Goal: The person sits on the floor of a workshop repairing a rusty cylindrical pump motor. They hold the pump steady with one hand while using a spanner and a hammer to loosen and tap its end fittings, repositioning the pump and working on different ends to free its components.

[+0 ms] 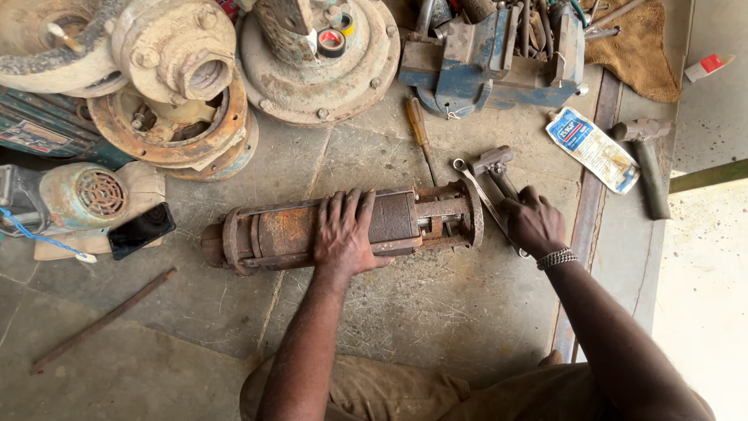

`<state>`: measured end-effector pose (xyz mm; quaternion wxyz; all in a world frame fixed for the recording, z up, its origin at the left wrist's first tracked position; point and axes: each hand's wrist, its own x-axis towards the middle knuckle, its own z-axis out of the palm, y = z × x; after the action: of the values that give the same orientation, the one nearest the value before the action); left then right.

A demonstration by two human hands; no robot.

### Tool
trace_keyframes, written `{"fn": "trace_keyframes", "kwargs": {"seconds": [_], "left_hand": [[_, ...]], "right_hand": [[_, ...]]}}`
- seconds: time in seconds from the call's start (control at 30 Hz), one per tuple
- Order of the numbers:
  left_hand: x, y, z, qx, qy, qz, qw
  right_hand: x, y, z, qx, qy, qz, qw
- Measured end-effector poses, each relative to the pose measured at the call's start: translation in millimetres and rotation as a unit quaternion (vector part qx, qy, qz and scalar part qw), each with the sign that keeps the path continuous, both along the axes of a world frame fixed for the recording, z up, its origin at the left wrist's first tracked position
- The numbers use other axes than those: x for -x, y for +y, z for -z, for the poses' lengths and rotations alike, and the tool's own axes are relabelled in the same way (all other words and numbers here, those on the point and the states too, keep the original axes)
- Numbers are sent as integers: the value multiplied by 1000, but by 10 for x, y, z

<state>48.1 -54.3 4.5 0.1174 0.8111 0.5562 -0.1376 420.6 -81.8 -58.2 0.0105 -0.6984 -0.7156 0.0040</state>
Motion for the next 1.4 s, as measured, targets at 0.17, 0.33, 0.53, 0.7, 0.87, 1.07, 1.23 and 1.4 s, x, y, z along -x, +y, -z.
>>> {"fn": "trace_keyframes", "kwargs": {"seconds": [0.17, 0.33, 0.53, 0.7, 0.87, 1.07, 1.23, 1.4], "left_hand": [[20, -14, 18, 0, 0, 6, 1000], [60, 0, 1, -4, -8, 11, 1000], [148, 52, 73, 27, -15, 6, 1000], [182, 44, 102, 15, -20, 19, 1000], [181, -21, 61, 11, -18, 18, 1000], [161, -62, 35, 12, -10, 18, 1000], [191, -87, 64, 2, -34, 16, 999], [212, -71, 117, -2, -41, 22, 999]], "right_hand": [[135, 280, -198, -147, 124, -47, 980], [529, 953, -426, 130, 88, 7, 987], [698, 854, -195, 146, -29, -40, 988], [533, 599, -310, 181, -2, -7, 983], [296, 444, -1220, -102, 258, -67, 958], [878, 245, -1382, -345, 281, -119, 888], [1376, 67, -1067, -241, 346, -98, 901], [1447, 120, -831, -250, 407, -76, 875]]}}
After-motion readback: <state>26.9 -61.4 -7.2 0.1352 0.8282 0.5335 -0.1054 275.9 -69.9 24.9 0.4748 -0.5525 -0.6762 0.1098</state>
